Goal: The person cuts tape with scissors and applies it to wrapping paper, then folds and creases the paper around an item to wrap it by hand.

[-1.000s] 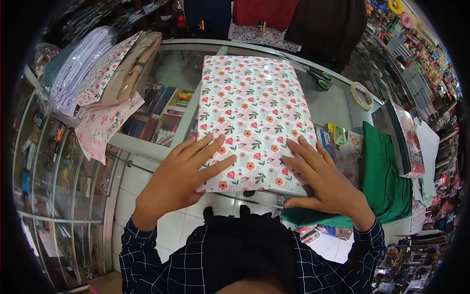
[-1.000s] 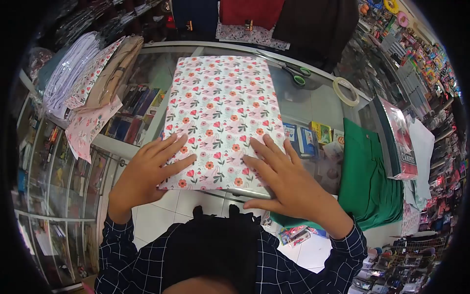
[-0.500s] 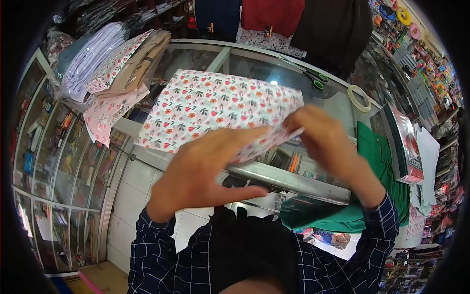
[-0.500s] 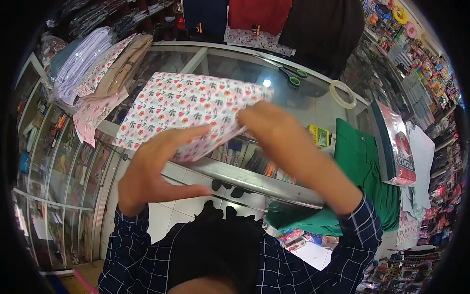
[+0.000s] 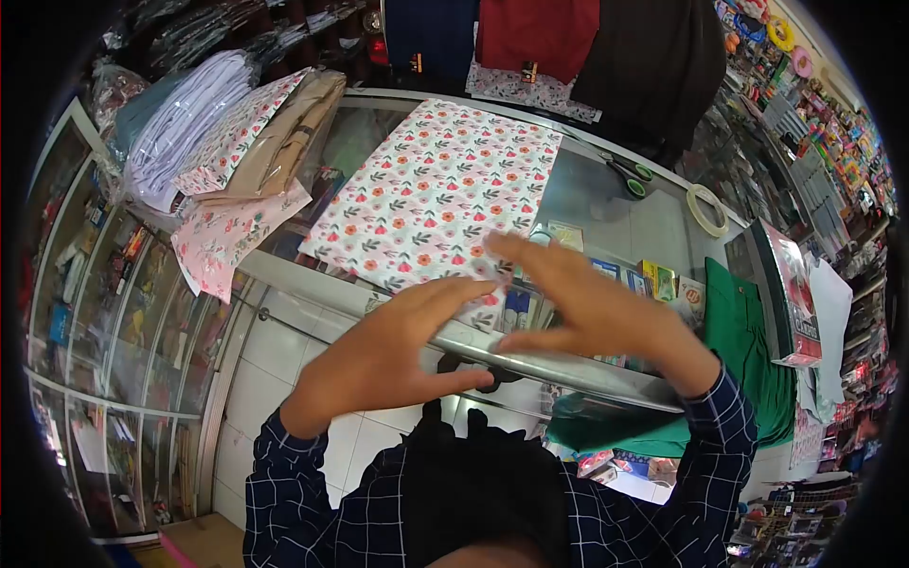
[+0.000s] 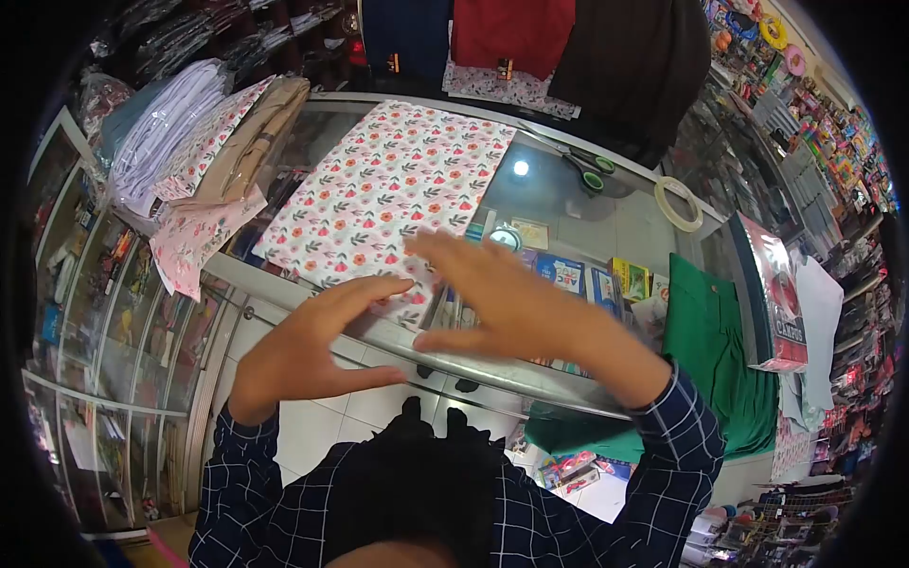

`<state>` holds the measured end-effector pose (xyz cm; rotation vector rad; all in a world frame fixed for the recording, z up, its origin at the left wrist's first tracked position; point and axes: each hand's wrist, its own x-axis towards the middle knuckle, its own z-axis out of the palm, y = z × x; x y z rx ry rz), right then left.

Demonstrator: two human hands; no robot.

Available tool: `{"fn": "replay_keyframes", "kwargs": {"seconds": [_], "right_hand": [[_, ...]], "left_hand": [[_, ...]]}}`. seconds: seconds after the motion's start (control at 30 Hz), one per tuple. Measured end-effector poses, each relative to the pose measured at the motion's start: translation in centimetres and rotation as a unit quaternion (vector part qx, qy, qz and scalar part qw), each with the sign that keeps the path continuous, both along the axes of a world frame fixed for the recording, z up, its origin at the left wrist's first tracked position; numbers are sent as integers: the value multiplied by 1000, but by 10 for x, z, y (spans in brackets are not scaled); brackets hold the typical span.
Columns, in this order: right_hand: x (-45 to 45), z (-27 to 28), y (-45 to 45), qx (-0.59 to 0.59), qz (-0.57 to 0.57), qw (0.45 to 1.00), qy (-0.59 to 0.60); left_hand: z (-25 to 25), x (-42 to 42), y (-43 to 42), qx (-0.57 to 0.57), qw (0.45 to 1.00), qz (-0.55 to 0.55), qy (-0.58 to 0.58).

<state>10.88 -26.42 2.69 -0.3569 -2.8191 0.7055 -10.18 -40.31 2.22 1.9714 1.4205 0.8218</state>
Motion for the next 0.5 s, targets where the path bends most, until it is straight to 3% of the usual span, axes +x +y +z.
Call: {"fn": "replay_keyframes", "kwargs": {"seconds": [0.03,0.1,0.13,0.17,0.27,0.37,0.5], "right_hand": [[0,-8,-5,39,-1,999,-14],[-1,-28,-11,114,-5,993,-39],[1,-28,-14,128,-14,990,-51],[5,-26,-15,142,-24,988,-63],[21,-13,-21,139,-63,983,-100],[43,-11,-9,81,-86,984,-136],[62,-13,-11,119,-112,974,-154]], "left_hand": [[10,-8,-1,-108,983,2,-150],[8,-35,1,66,995,43,60],[6,-49,2,154,972,61,163],[2,-62,3,143,939,100,295],[-19,-95,4,46,955,-1,294],[-21,-93,12,54,954,-80,285],[-19,-77,20,100,946,-139,275]]}}
